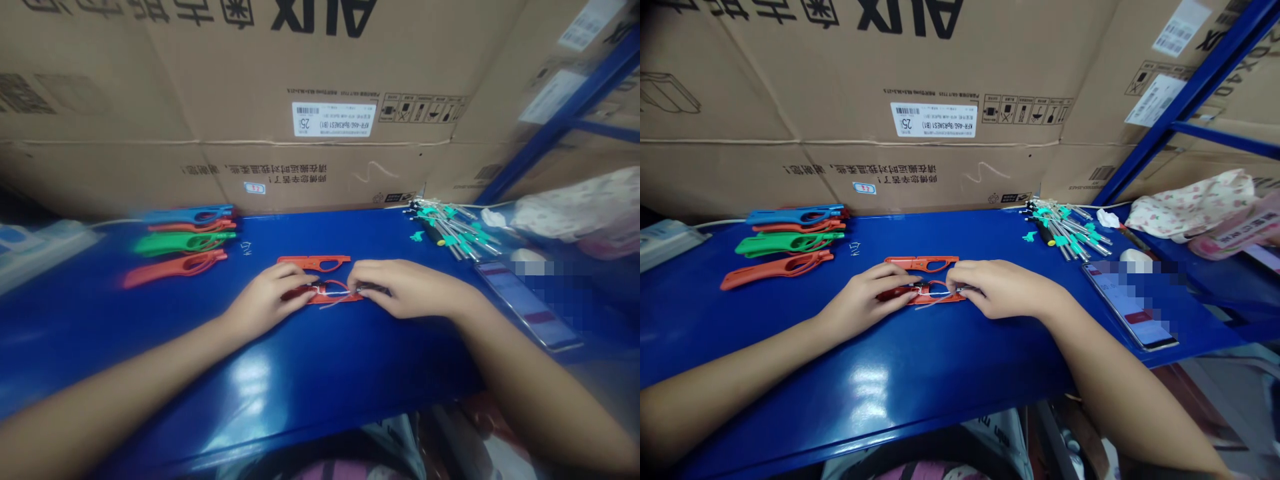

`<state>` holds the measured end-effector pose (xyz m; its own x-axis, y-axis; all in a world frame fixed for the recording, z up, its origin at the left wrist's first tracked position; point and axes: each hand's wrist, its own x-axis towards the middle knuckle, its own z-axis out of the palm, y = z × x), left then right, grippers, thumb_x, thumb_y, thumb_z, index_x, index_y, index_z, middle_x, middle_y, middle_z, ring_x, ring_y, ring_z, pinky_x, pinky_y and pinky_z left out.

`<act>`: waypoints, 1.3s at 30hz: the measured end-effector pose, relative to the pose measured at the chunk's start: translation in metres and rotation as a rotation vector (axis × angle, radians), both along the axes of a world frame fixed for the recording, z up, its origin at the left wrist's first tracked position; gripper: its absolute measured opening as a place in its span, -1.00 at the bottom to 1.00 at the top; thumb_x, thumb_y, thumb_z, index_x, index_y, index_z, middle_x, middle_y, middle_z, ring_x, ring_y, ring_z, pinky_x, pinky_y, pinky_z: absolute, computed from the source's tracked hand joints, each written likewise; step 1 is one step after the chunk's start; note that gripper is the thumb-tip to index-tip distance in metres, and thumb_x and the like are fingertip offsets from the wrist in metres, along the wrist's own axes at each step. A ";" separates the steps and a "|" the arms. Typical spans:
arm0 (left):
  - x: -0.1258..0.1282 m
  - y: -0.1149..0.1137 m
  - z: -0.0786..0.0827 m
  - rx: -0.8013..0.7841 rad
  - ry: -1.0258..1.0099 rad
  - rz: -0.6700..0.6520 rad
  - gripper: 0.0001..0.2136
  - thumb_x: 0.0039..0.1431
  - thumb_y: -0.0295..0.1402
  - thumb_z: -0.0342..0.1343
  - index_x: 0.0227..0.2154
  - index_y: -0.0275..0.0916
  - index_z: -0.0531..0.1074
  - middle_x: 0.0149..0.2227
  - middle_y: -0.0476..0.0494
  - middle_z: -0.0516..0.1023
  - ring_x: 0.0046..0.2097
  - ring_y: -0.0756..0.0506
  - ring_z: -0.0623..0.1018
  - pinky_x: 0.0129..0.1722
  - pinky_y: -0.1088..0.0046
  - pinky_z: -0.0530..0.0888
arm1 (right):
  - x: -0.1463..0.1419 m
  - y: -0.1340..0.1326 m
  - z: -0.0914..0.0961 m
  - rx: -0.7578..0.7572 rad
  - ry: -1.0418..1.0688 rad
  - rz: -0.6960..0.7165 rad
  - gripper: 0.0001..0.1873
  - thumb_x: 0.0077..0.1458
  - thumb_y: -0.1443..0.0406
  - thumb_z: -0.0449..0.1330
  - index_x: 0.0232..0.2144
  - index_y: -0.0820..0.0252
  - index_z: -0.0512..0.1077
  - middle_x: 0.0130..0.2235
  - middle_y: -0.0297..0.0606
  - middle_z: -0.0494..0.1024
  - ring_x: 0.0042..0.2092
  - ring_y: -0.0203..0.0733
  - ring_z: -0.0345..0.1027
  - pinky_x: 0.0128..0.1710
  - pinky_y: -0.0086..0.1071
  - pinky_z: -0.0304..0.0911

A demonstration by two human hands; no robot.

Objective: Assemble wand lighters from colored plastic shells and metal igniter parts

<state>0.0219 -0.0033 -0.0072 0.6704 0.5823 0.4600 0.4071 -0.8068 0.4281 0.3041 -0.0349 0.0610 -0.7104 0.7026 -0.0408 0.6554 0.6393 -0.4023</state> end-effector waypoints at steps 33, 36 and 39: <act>-0.002 0.003 -0.004 0.120 0.002 -0.025 -0.83 0.33 -0.36 0.15 -0.12 -0.23 0.60 -0.20 -0.14 0.64 -0.17 -0.09 0.59 -0.14 0.36 0.52 | 0.001 0.000 0.000 0.048 -0.015 -0.028 -0.85 0.32 0.38 0.02 -0.16 0.11 0.37 -0.13 -0.31 0.51 -0.19 -0.24 0.36 -0.24 -0.38 0.16; -0.002 0.003 -0.005 0.120 0.010 -0.024 -0.82 0.33 -0.35 0.15 -0.10 -0.21 0.60 -0.18 -0.13 0.64 -0.16 -0.09 0.59 -0.14 0.36 0.52 | 0.001 0.000 0.000 0.070 -0.022 -0.029 -0.85 0.32 0.38 0.01 -0.16 0.11 0.36 -0.14 -0.31 0.50 -0.19 -0.24 0.36 -0.25 -0.38 0.15; -0.003 0.002 -0.005 0.118 0.012 -0.027 -0.81 0.34 -0.34 0.14 -0.09 -0.20 0.60 -0.18 -0.13 0.64 -0.16 -0.08 0.59 -0.14 0.36 0.52 | 0.001 0.001 -0.001 0.100 -0.042 -0.040 -0.87 0.31 0.38 0.01 -0.18 0.11 0.35 -0.15 -0.32 0.49 -0.23 -0.26 0.35 -0.28 -0.39 0.13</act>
